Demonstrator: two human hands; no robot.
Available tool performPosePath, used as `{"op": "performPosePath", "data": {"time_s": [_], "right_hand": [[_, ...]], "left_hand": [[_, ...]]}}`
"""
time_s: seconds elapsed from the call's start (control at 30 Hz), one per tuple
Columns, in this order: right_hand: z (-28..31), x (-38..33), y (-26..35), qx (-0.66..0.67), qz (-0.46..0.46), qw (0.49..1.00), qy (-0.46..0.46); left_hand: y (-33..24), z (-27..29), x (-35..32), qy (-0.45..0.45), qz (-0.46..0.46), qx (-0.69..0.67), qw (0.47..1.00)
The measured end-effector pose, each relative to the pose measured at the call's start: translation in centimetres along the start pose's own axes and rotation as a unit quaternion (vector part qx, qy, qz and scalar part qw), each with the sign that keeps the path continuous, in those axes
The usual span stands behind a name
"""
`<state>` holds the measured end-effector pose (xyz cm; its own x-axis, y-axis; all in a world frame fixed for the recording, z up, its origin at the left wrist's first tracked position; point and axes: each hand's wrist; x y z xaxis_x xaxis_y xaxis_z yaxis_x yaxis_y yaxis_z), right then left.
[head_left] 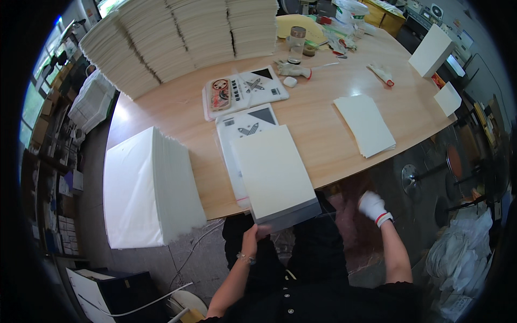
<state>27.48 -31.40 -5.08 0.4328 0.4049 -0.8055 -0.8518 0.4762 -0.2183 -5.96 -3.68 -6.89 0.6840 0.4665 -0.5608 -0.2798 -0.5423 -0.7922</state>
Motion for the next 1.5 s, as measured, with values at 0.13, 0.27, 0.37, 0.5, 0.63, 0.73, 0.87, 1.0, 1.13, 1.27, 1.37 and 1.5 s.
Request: {"op": "performPosePath", "data": {"time_s": [0.13,0.27,0.37,0.5,0.63,0.73,0.87,1.0,1.13,1.27,1.37,1.5], "right_hand": [[1.2,-3.3,7.0,0.189,0.152,0.916,-0.318],[8.9,-3.6,12.4,0.404,0.255,0.743,-0.469],[9.8,-2.2,11.3,0.256,0.385,0.742,-0.485],[10.5,-1.4,11.3,0.265,0.342,0.741,-0.513],[11.1,-1.6,13.8,0.271,0.123,0.808,-0.508],[9.8,-0.8,14.5,0.414,0.064,0.776,-0.472],[9.2,-2.3,15.4,0.677,0.141,0.636,-0.342],[7.1,-2.7,18.2,0.694,0.282,0.552,-0.367],[12.5,-7.2,22.0,0.604,0.388,0.544,-0.434],[22.3,-11.7,28.6,0.547,0.517,0.457,-0.474],[27.9,-13.8,34.8,0.605,0.563,0.448,-0.342],[30.1,-11.1,38.8,0.495,0.587,0.539,-0.347]], "left_hand": [[-0.6,1.7,-0.8,-0.223,-0.326,0.367,0.842],[-4.0,0.1,-0.3,-0.193,-0.480,0.559,0.648],[-5.4,1.3,0.1,-0.081,-0.517,0.546,0.654],[-5.3,2.1,1.2,-0.077,-0.387,0.538,0.745],[-5.6,0.3,2.1,-0.160,-0.114,0.317,0.928],[-3.4,1.2,2.4,-0.120,-0.043,0.104,0.986],[-4.6,0.3,1.3,-0.032,-0.027,0.045,0.998],[-9.1,0.1,-2.3,-0.040,-0.178,0.242,0.953],[-17.4,1.1,-12.1,-0.140,-0.231,0.375,0.886],[-22.7,8.7,-17.9,-0.243,-0.372,0.258,0.858],[-24.0,17.8,-19.3,-0.282,-0.379,0.163,0.866],[-22.6,26.3,-18.5,-0.399,-0.395,0.323,0.762]]}}
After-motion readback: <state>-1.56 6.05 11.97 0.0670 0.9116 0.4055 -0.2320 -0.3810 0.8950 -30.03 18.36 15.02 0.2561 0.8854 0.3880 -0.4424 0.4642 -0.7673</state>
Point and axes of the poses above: each hand's wrist, its own x-axis towards the middle knuckle, its own z-axis out of the back of the hand, y = z × x, and after that the axes turned 6 degrees about z, right-handed
